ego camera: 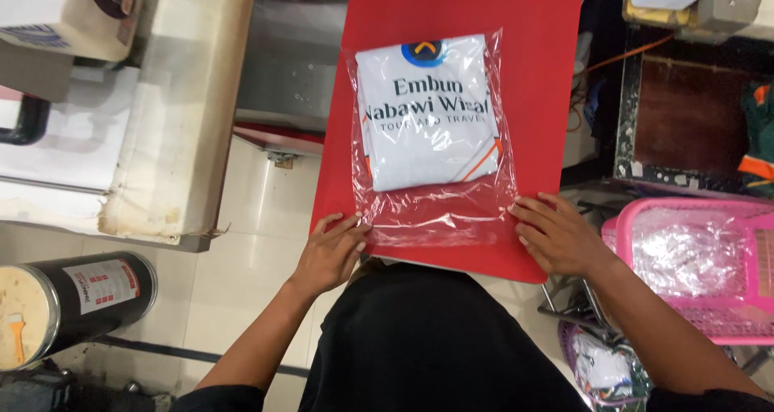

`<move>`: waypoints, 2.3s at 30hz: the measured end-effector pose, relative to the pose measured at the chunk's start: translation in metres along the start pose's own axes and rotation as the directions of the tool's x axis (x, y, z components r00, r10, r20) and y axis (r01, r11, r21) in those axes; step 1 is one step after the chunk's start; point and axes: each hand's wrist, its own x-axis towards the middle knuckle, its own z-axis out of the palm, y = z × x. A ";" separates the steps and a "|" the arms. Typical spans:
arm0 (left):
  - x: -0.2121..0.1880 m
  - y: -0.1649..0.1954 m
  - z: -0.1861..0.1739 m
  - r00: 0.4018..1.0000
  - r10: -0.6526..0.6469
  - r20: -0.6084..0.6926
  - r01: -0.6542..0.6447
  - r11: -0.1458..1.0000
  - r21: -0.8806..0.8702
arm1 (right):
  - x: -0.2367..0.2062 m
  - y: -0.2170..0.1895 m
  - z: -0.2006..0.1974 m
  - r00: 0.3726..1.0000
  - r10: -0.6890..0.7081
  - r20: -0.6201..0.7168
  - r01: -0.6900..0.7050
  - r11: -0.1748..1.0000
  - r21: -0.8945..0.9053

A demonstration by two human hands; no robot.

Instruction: The person folds sports jerseys one at a time on a red folding board, smoothing the fabric by hand, then wraps each folded jersey in a clear plastic bag and places the wrapped jerseys into a pink basket. The person repeats the fold-and-bag cycle for several jerseys.

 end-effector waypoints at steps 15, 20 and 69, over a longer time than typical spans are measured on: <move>0.096 -0.044 -0.025 0.782 -0.611 0.125 0.573 0.623 -0.532 | 0.066 0.068 0.006 0.832 0.547 0.093 -0.465 0.597 0.654; 0.130 -0.082 -0.012 0.791 -0.612 -0.023 0.560 0.738 -0.375 | 0.104 0.086 0.016 0.714 0.686 0.142 -0.651 0.575 0.495; 0.137 0.118 0.004 0.991 0.015 0.136 0.127 0.262 -0.957 | -0.126 -0.062 0.046 0.456 0.883 0.114 0.342 -0.291 0.893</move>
